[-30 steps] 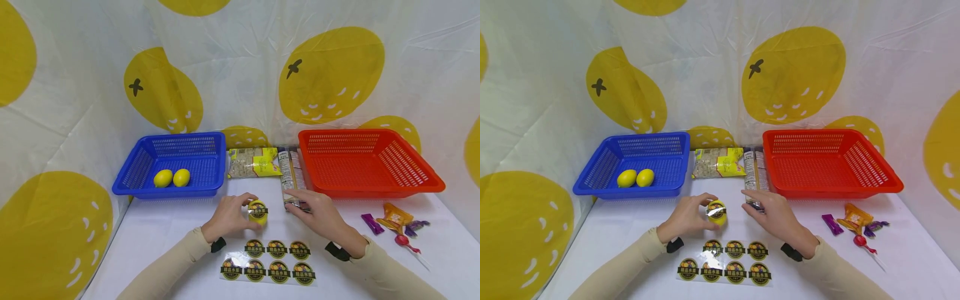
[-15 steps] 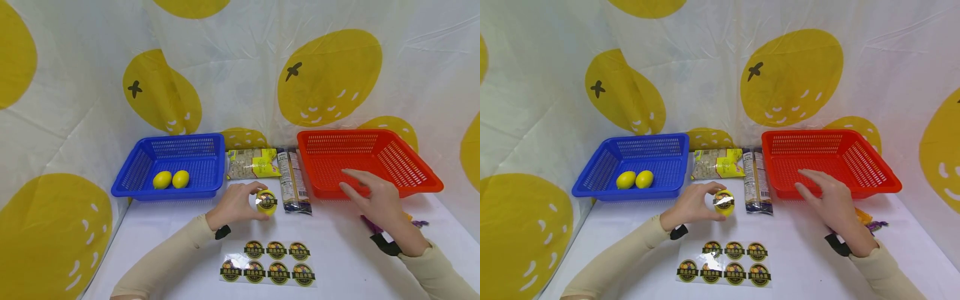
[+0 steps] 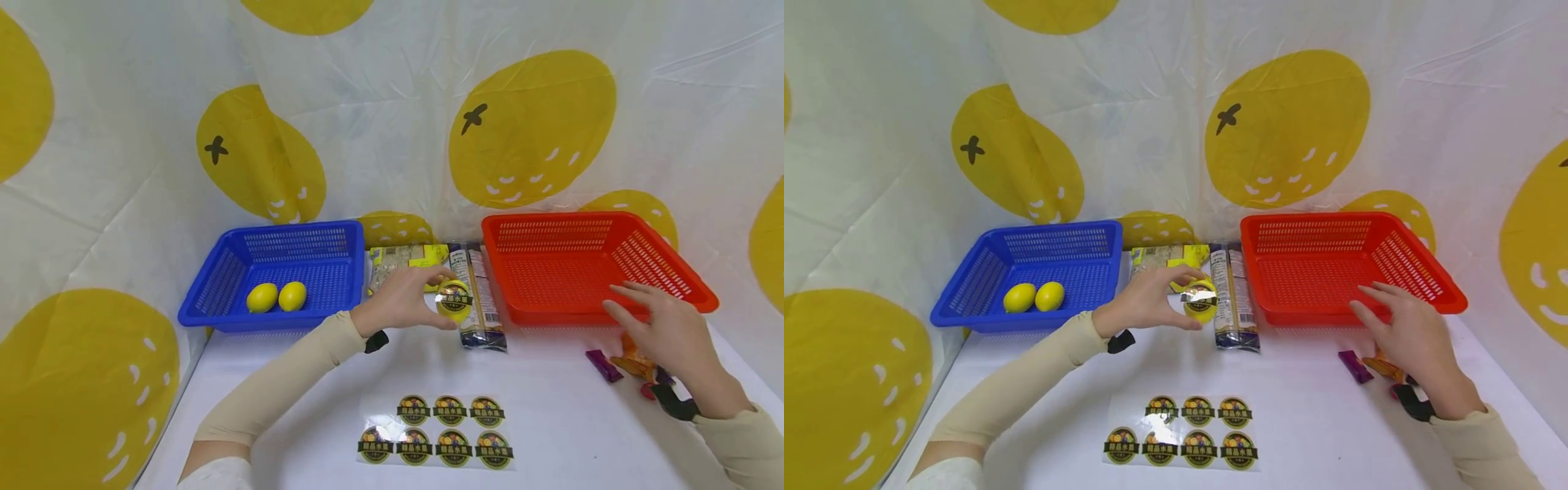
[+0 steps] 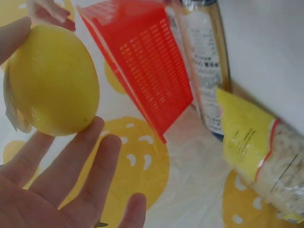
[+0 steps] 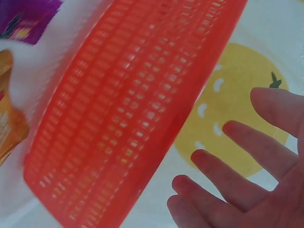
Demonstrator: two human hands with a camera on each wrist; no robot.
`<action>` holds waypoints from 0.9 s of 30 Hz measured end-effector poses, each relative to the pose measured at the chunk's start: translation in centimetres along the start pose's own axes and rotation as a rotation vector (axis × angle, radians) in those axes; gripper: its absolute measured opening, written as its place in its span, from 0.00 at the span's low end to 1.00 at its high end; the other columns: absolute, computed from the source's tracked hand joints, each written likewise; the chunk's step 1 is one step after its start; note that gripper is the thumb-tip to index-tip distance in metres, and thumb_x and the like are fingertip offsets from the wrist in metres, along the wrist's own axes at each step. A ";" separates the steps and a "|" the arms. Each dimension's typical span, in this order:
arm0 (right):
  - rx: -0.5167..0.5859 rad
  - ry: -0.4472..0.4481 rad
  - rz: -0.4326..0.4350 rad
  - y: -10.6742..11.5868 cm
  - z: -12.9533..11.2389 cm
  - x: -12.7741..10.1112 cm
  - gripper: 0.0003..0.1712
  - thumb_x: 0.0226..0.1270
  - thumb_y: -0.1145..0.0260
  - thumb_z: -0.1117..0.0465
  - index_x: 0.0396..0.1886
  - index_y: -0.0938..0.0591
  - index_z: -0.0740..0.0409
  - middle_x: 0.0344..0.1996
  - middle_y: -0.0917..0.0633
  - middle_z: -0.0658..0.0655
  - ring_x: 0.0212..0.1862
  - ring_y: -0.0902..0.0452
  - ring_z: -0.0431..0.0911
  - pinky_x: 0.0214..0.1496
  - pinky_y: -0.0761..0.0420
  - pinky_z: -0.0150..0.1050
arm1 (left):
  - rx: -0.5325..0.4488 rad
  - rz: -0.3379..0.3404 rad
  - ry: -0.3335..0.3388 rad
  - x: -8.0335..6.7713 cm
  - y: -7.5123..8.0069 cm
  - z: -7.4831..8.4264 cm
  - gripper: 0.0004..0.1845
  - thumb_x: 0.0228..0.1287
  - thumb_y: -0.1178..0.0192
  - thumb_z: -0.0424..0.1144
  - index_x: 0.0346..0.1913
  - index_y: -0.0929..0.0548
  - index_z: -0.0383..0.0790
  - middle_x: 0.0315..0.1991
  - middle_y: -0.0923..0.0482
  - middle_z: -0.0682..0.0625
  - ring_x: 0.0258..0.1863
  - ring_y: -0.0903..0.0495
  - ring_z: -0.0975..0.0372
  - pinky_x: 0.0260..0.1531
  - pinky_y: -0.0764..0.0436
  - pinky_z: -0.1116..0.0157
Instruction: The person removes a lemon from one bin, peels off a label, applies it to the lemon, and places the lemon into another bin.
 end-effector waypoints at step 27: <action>-0.062 0.013 0.011 -1.0 1.2 -1.0 0.25 0.68 0.29 0.50 0.55 0.15 0.65 0.56 0.19 0.79 0.15 0.31 0.40 0.16 0.35 0.34 | 0.004 -0.157 0.023 12.7 -2.2 2.6 0.38 0.48 0.23 0.63 0.64 0.22 0.59 0.54 0.16 0.60 0.56 0.19 0.67 0.48 0.21 0.71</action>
Point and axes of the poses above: each hand's wrist, its own x-axis towards the middle knuckle, its own y-axis out of the back of the hand, z = x × y, the point moved 8 cm from there along x, towards the middle knuckle
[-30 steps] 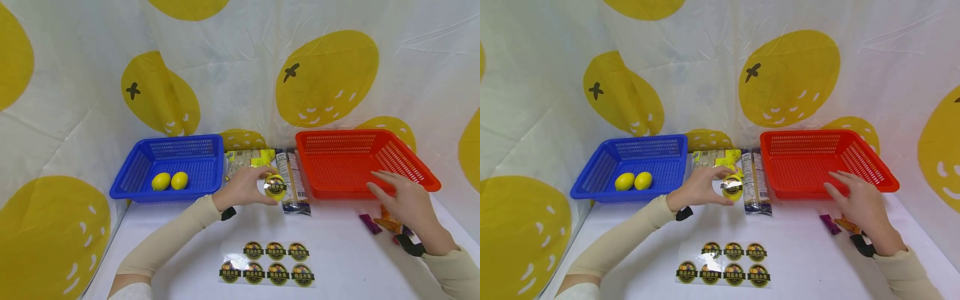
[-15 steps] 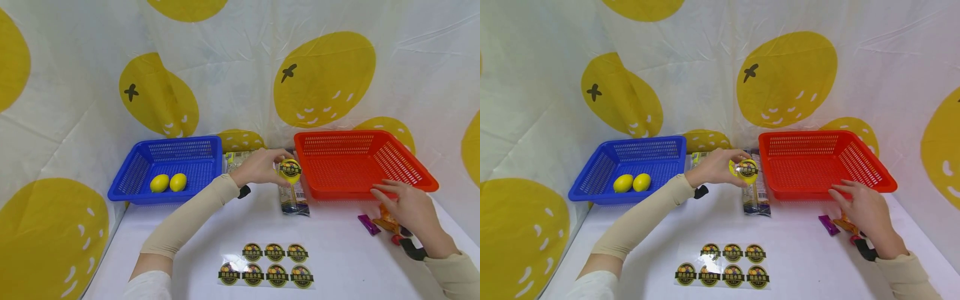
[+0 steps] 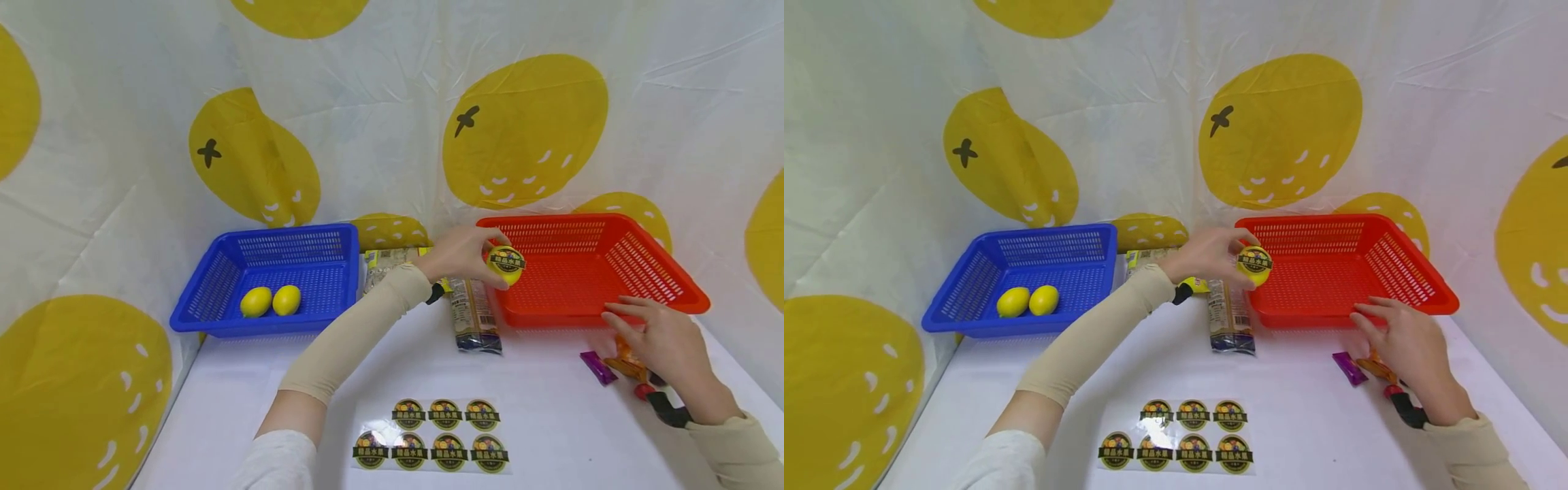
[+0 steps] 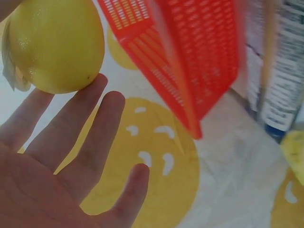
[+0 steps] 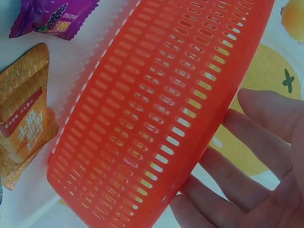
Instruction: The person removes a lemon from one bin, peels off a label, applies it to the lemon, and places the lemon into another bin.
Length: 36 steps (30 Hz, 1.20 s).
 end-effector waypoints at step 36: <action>-0.007 0.002 0.038 0.9 -0.7 -0.5 0.23 0.65 0.27 0.53 0.54 0.13 0.63 0.55 0.17 0.75 0.34 0.16 0.62 0.22 0.30 0.27 | 0.074 -0.126 -0.088 11.2 -6.2 6.6 0.38 0.47 0.23 0.65 0.63 0.23 0.65 0.52 0.17 0.65 0.49 0.22 0.73 0.48 0.23 0.70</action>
Point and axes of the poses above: each hand's wrist, its own x-axis towards the middle knuckle, its own y-axis out of the back of the hand, z = x × y, the point moved 8 cm from there along x, towards the middle knuckle
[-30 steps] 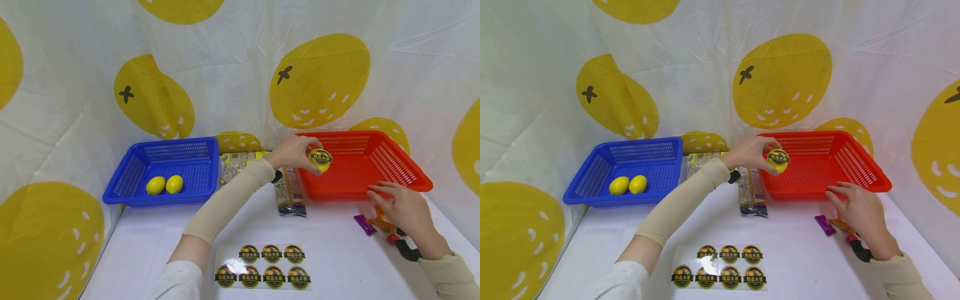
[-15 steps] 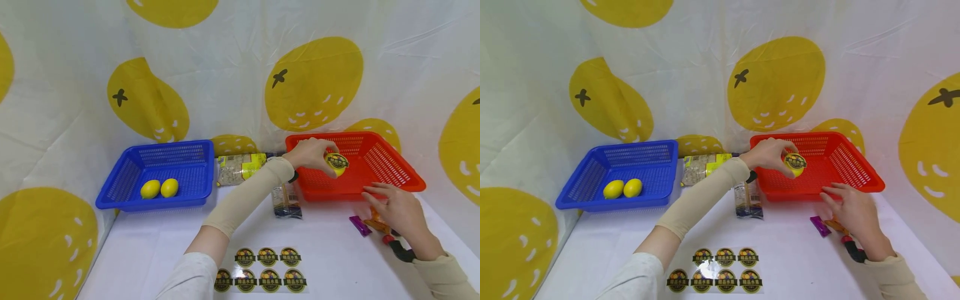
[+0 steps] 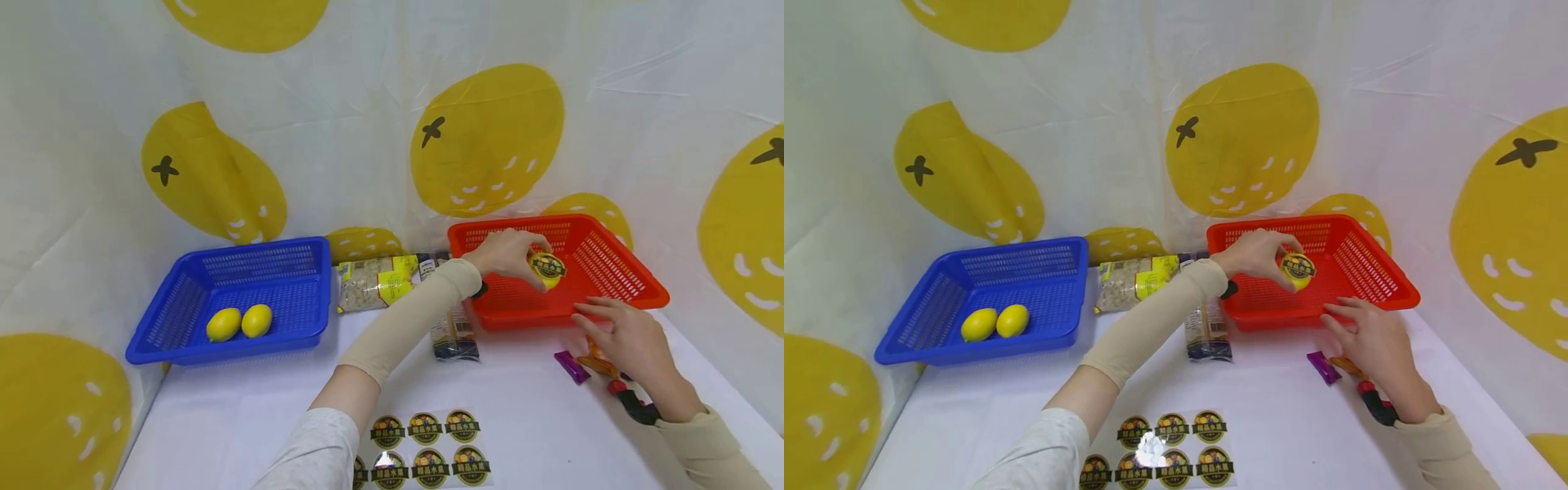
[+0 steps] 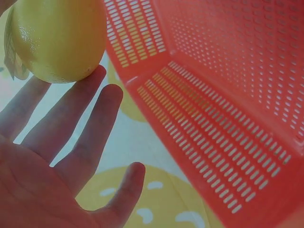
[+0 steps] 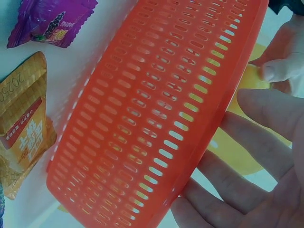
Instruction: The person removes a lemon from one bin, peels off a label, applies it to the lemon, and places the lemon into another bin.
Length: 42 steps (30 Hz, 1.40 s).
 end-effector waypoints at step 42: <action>0.026 0.001 0.056 0.6 -0.7 -0.4 0.20 0.64 0.26 0.56 0.52 0.12 0.62 0.54 0.15 0.74 0.18 0.32 0.39 0.18 0.34 0.30 | 0.180 -0.151 0.064 2.0 -6.4 0.3 0.34 0.56 0.25 0.59 0.66 0.26 0.74 0.63 0.22 0.68 0.65 0.26 0.68 0.79 0.50 0.42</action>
Point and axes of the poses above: each hand's wrist, its own x-axis towards the middle knuckle, its own y-axis out of the back of the hand, z = x × y, the point moved 8 cm from there along x, towards the middle knuckle
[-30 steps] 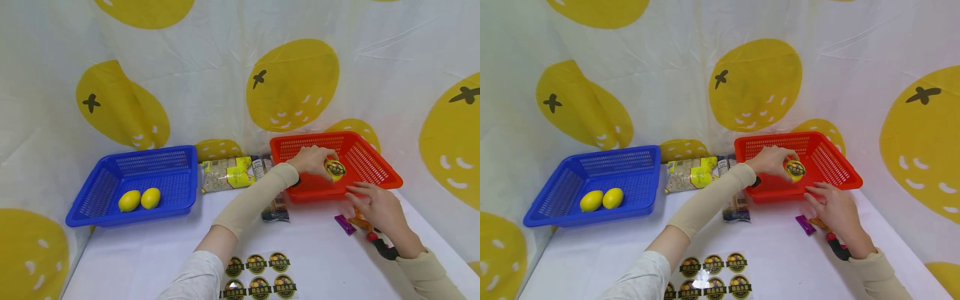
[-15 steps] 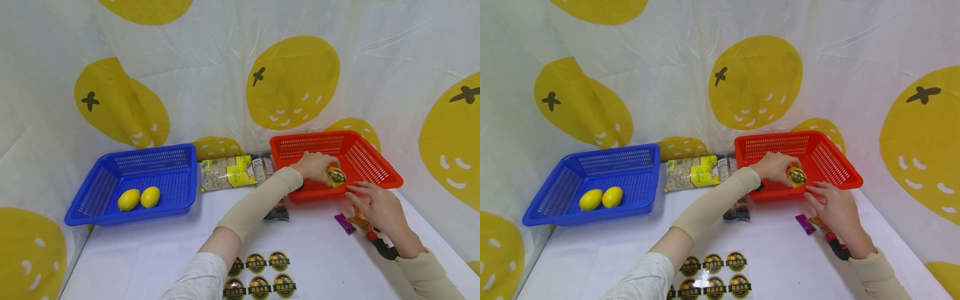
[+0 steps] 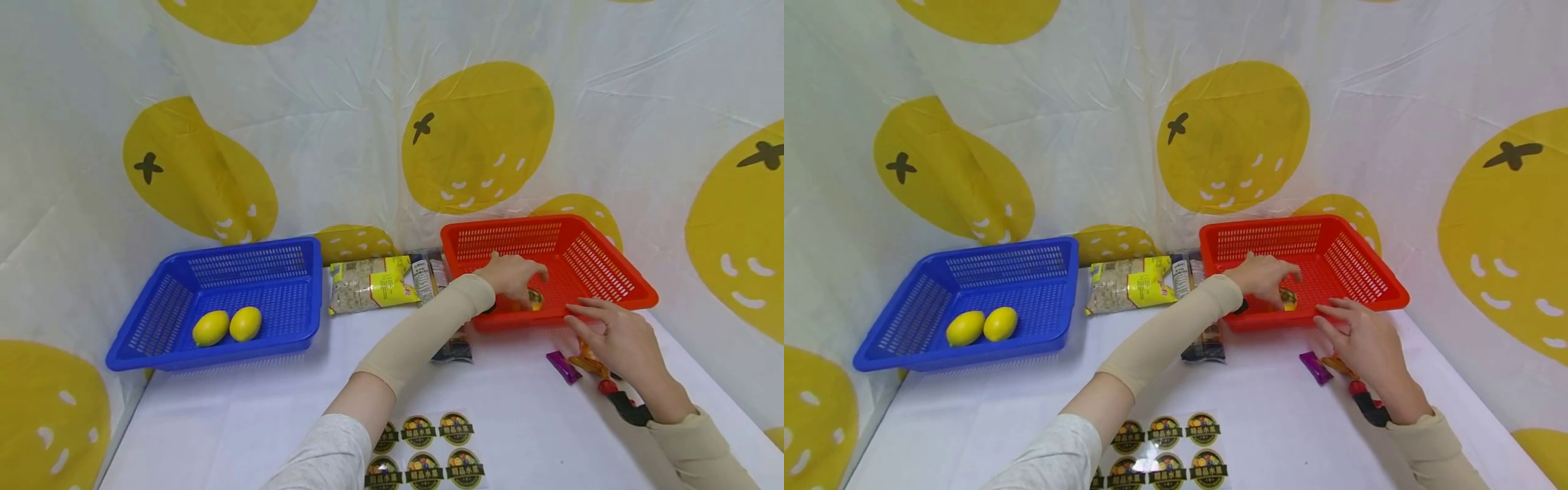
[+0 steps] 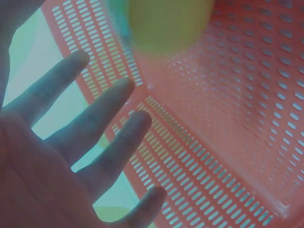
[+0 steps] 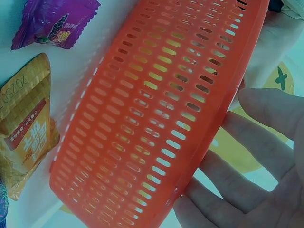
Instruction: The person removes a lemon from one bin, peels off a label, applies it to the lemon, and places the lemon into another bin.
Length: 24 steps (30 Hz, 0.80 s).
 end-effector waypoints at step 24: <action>-0.013 -0.008 -0.005 0.1 0.1 0.1 0.21 0.65 0.26 0.55 0.53 0.12 0.62 0.55 0.15 0.73 0.20 0.30 0.41 0.19 0.34 0.30 | -0.069 0.090 -0.064 -0.4 1.2 0.7 0.30 0.56 0.26 0.60 0.62 0.24 0.73 0.59 0.21 0.70 0.58 0.26 0.72 0.69 0.37 0.53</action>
Point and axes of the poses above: each hand's wrist, its own x-axis towards the middle knuckle, its own y-axis out of the back of the hand, z = x × y, the point moved 8 cm from there along x, towards the middle knuckle
